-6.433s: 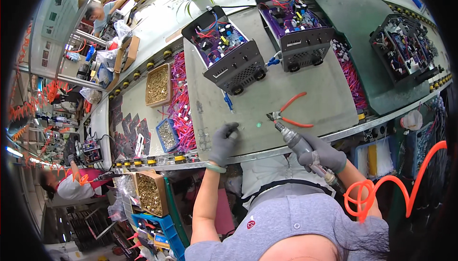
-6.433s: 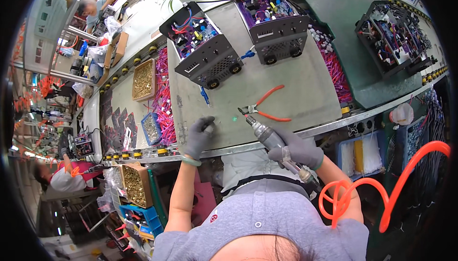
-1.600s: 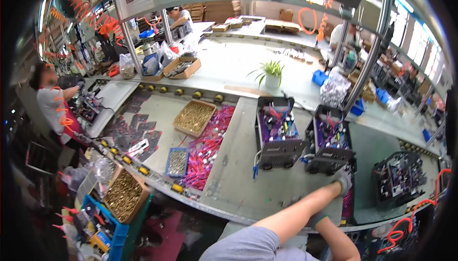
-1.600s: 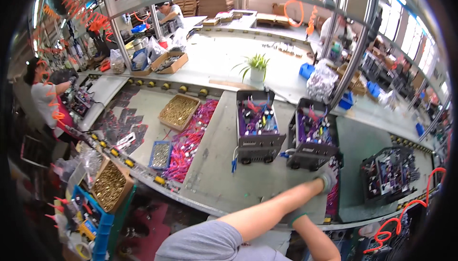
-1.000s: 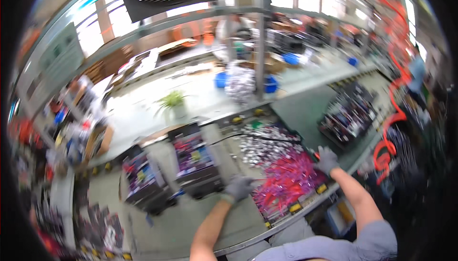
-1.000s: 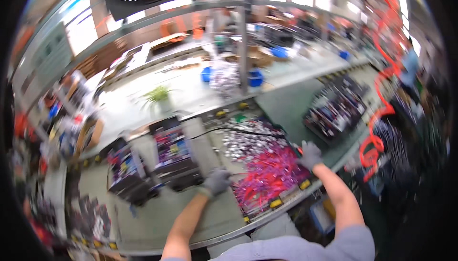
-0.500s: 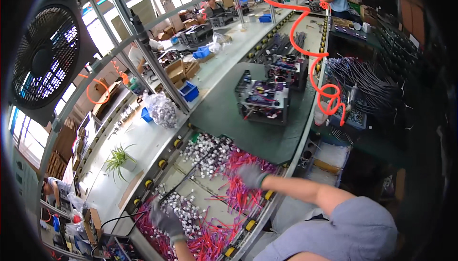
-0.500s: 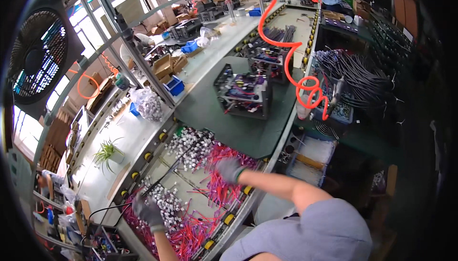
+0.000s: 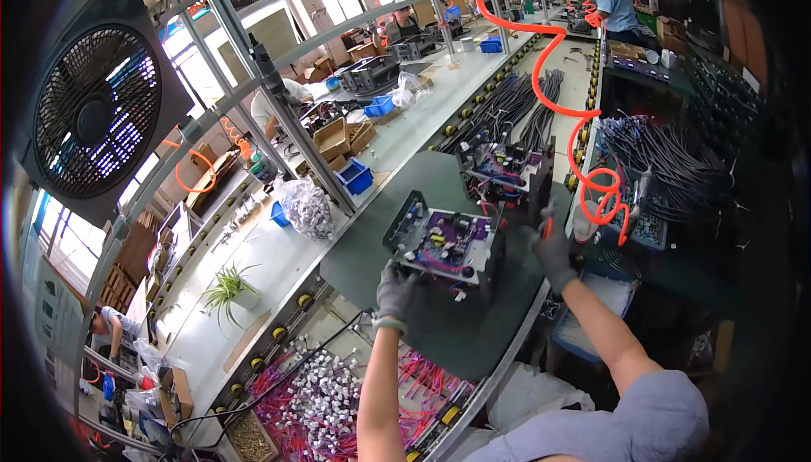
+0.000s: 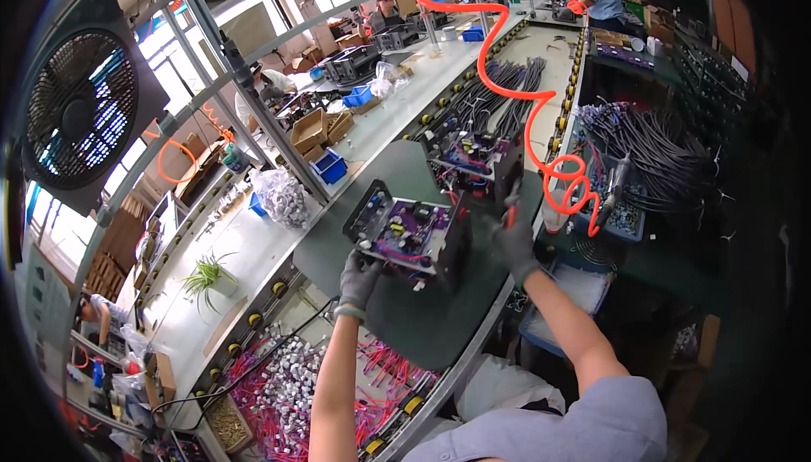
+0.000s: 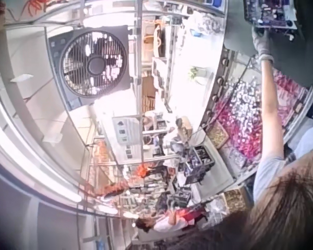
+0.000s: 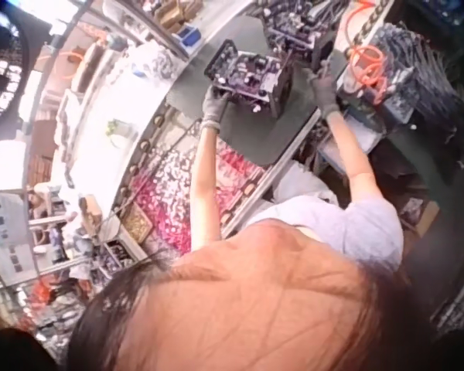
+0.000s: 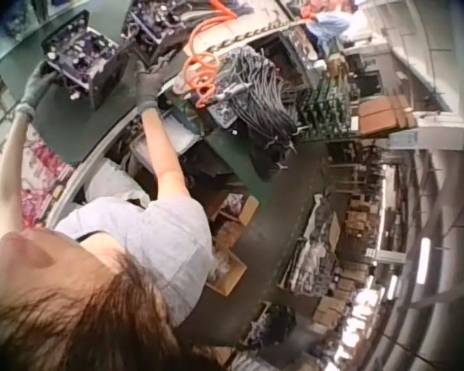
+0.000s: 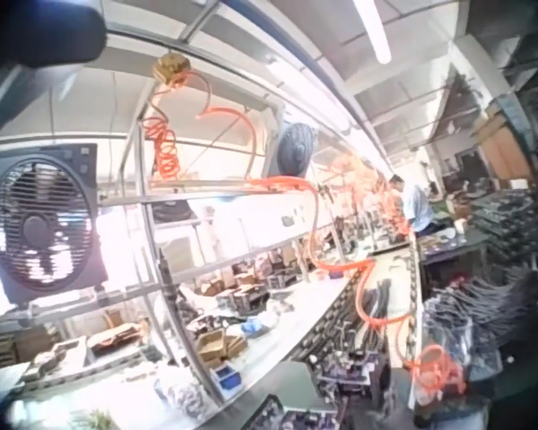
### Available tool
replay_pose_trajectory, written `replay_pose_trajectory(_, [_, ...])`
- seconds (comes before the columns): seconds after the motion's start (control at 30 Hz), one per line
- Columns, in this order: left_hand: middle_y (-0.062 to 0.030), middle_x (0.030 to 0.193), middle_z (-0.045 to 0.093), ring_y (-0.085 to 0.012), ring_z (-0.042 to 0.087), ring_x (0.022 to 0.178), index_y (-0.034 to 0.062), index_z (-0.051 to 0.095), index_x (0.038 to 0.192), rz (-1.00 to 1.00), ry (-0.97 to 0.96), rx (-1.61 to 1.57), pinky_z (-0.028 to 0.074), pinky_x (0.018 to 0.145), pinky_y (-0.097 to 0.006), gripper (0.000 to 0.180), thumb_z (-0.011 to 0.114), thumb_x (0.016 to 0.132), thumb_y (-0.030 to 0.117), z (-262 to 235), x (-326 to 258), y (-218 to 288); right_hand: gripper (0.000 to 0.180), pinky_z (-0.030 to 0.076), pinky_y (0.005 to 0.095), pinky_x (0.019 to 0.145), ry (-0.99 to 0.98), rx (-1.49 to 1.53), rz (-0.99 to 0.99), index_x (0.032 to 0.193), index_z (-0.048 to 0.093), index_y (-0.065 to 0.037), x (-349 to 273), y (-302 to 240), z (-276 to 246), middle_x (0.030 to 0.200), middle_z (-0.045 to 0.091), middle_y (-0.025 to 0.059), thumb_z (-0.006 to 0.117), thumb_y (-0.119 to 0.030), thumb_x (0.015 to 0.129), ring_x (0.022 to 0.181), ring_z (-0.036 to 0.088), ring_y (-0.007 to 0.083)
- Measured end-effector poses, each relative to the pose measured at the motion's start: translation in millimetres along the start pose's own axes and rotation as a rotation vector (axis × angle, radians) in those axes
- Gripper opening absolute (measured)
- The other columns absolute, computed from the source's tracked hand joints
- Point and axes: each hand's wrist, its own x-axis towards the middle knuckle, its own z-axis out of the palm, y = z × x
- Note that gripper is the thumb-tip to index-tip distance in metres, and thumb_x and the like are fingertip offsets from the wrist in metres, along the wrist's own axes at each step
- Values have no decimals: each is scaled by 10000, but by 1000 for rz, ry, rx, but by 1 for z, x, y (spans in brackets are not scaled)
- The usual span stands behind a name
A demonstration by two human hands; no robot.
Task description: The person assembles electronic components on a workbench, using a pneumatic screwdriver to secure parts and pliers to strip and connect wires. They handle circuit boards, wires, and small electronic modules, organizing them on the table while working.
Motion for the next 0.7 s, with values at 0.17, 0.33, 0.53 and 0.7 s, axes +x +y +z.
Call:
replay_pose_trajectory(0.17, [-68, 1039, 717, -168, 686, 886, 31, 671, 1159, -219, -130, -502, 571, 792, -311, 342, 731, 823, 12, -23, 2, -11, 792, 487, 465, 960, 176, -307, 200, 1295, 491, -42, 59, 48, 47, 1219, 612, 209, 827, -453, 707, 1152, 603, 383])
replay_pose_trajectory(0.33, [-119, 884, 739, -174, 699, 815, 28, 711, 1082, -15, 61, -95, 521, 696, -317, 256, 650, 855, 132, -45, -11, -26, 657, 483, 511, 952, 143, -329, 402, 1251, 484, -26, 32, 35, 72, 1197, 608, 258, 757, -323, 733, 1128, 589, 450])
replay_pose_trajectory(0.53, [-133, 788, 703, -216, 652, 692, 30, 690, 1021, -20, 387, 54, 504, 655, -356, 280, 726, 754, 107, -107, -92, -70, 675, 461, 482, 978, 60, -332, 298, 1278, 469, -17, -48, 21, 75, 1224, 604, 237, 757, -241, 710, 1144, 578, 436])
replay_pose_trajectory(0.7, [-171, 986, 709, -267, 668, 896, -31, 635, 1123, 27, 797, 43, 506, 829, -372, 400, 741, 760, 99, -181, -220, -71, 845, 474, 432, 977, -157, -215, 87, 1369, 427, -7, -114, 19, 59, 1164, 634, 189, 829, -257, 668, 1118, 605, 383])
